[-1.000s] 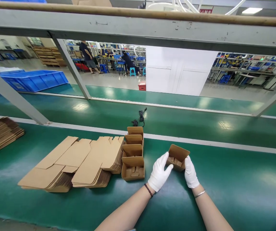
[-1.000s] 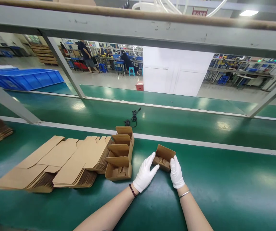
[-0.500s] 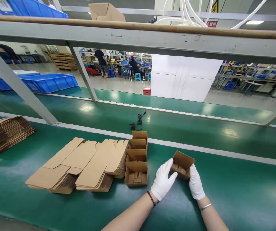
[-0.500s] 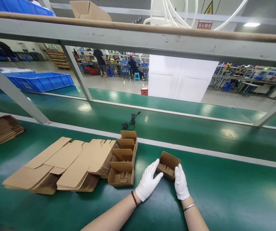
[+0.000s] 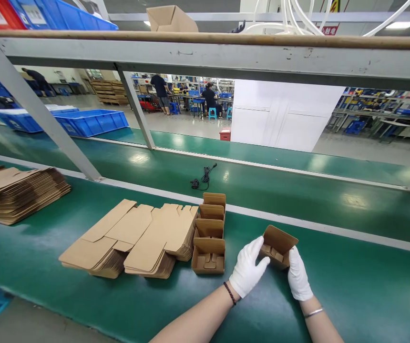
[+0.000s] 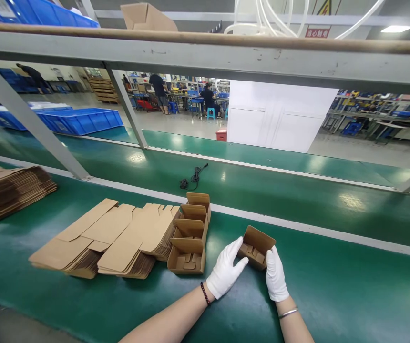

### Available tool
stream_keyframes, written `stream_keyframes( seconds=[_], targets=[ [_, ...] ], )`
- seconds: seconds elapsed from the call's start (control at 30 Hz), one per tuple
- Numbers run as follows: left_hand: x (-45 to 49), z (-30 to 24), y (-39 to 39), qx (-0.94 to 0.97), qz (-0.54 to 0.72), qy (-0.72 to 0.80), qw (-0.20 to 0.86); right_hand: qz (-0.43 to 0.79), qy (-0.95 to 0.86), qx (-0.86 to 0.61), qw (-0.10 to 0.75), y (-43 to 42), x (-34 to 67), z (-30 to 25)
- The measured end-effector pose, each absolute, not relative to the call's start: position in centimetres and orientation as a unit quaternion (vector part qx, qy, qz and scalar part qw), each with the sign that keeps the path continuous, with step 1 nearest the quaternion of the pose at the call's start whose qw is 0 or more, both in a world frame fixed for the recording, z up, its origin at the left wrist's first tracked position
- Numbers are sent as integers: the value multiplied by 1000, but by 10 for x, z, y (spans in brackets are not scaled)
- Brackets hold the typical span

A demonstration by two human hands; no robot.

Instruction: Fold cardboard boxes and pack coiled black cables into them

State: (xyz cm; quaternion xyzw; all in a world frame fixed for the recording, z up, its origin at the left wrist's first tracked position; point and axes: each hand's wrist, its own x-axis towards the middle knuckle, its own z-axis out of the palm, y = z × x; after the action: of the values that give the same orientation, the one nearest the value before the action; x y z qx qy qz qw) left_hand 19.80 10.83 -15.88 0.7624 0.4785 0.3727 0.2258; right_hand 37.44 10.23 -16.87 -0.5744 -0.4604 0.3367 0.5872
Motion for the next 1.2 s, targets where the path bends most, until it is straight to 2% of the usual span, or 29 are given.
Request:
stream_keyframes(
  seconds=[0.53,1.2],
  targets=[
    [199,-160,109,761,383,472,227,369,-481,-541,582,101,372,-157],
    [198,-156,108,759,354,485,251,367,-432,-606,558,100,372,-163]
  ],
)
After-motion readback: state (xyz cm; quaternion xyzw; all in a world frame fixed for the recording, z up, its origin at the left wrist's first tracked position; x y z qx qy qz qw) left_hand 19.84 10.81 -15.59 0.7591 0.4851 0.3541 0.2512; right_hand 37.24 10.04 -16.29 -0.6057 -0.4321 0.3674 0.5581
